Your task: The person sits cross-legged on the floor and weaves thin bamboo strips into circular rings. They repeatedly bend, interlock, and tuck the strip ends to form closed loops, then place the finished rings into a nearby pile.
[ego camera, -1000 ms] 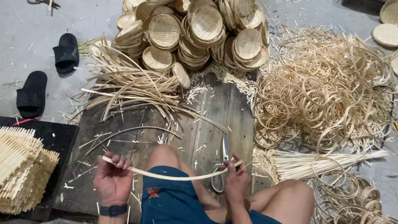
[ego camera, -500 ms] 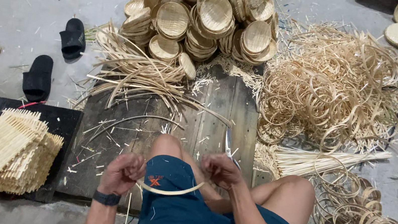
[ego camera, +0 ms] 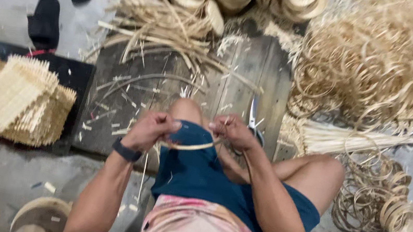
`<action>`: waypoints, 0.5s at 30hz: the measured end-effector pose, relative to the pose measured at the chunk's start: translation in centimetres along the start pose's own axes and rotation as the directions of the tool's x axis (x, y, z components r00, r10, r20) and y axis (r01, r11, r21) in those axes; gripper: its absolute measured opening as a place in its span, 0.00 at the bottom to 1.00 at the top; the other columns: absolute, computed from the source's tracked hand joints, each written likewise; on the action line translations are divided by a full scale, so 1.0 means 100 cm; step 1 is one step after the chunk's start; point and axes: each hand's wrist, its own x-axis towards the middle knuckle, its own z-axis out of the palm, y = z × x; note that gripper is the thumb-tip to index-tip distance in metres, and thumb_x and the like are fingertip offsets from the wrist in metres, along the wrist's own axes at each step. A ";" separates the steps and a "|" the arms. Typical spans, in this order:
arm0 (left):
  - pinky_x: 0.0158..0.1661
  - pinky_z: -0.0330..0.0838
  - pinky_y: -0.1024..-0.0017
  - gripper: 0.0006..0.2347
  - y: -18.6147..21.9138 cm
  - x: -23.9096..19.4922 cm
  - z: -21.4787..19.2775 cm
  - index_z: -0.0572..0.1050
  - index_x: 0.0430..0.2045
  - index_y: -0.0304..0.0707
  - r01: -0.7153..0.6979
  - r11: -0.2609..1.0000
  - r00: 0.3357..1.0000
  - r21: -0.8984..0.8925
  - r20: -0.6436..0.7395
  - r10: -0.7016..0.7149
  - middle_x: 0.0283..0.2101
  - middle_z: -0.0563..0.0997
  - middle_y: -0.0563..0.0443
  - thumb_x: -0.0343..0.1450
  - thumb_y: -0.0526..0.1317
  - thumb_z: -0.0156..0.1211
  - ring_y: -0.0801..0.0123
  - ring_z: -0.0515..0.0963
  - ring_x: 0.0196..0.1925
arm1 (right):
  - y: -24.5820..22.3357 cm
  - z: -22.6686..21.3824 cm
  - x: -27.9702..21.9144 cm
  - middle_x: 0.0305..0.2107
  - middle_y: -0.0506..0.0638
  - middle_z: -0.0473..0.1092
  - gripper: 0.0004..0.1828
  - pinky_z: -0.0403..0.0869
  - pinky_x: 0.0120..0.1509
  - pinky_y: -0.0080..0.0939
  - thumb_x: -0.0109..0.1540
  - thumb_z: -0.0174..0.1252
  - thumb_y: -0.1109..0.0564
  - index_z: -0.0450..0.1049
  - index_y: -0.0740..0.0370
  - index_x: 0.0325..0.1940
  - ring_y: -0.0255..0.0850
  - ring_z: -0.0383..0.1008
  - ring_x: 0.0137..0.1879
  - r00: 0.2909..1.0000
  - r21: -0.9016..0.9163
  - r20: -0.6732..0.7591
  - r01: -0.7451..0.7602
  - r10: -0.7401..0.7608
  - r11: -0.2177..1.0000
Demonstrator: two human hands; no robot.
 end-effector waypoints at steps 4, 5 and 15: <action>0.22 0.60 0.79 0.12 0.004 -0.002 -0.002 0.76 0.18 0.38 -0.005 0.990 0.999 0.141 -0.052 0.013 0.18 0.75 0.57 0.68 0.44 0.70 0.80 0.69 0.19 | -0.004 0.003 0.003 0.22 0.44 0.68 0.18 0.63 0.36 0.35 0.66 0.61 0.50 0.74 0.63 0.26 0.31 0.64 0.31 0.994 0.061 -0.098 0.048 -0.041 0.997; 0.22 0.60 0.79 0.12 0.005 -0.005 -0.002 0.76 0.18 0.38 0.008 0.992 0.998 0.128 -0.058 0.000 0.18 0.75 0.57 0.68 0.44 0.71 0.80 0.69 0.19 | -0.005 0.002 0.004 0.23 0.43 0.68 0.17 0.65 0.37 0.34 0.67 0.59 0.50 0.74 0.63 0.28 0.31 0.65 0.32 0.986 0.037 -0.126 0.112 -0.107 0.993; 0.25 0.64 0.79 0.10 -0.001 -0.029 -0.005 0.78 0.27 0.34 -0.149 0.984 0.980 -0.097 -0.145 0.134 0.25 0.77 0.54 0.72 0.43 0.68 0.78 0.72 0.24 | -0.003 0.036 -0.009 0.36 0.52 0.77 0.06 0.74 0.47 0.33 0.65 0.69 0.63 0.79 0.68 0.43 0.34 0.75 0.41 0.822 0.114 -0.557 0.220 -0.121 0.969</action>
